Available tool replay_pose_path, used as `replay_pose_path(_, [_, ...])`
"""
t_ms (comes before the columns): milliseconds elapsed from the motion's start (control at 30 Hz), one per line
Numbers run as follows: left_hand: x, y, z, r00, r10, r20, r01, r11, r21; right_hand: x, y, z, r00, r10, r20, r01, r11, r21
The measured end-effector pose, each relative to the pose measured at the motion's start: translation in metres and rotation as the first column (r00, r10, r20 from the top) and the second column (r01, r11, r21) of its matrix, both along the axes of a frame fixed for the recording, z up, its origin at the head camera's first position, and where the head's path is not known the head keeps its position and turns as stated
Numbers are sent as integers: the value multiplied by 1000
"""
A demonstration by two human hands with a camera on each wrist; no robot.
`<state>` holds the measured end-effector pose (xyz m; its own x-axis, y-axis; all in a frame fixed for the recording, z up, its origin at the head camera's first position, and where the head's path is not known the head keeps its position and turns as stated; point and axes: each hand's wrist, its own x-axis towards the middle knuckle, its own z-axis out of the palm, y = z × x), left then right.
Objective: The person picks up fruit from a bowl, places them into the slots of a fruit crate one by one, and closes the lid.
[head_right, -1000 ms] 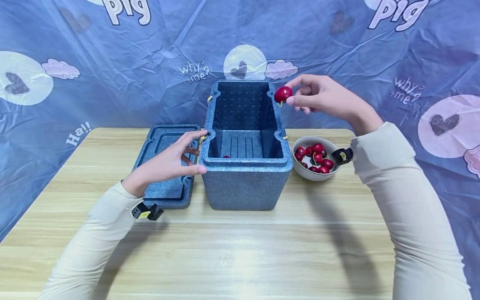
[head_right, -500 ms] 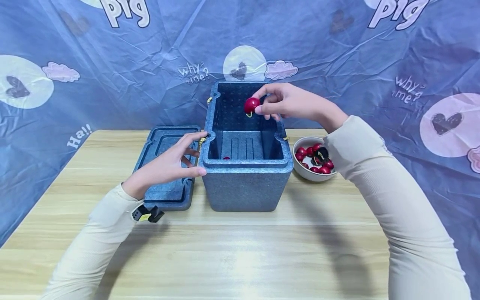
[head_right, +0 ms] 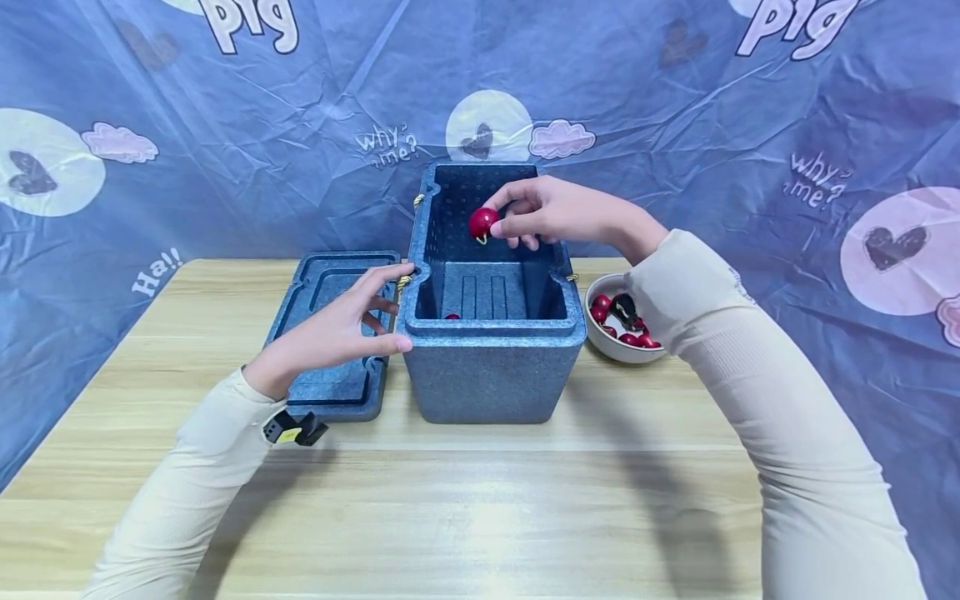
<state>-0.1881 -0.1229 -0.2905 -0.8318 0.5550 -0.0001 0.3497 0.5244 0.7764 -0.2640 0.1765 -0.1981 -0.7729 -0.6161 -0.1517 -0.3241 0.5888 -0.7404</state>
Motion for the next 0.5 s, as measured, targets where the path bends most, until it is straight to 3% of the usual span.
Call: replay_pose_path(500, [1, 0, 2, 1000, 0, -13, 0, 1000, -13, -6, -10, -10, 996, 89, 33, -92, 987, 133])
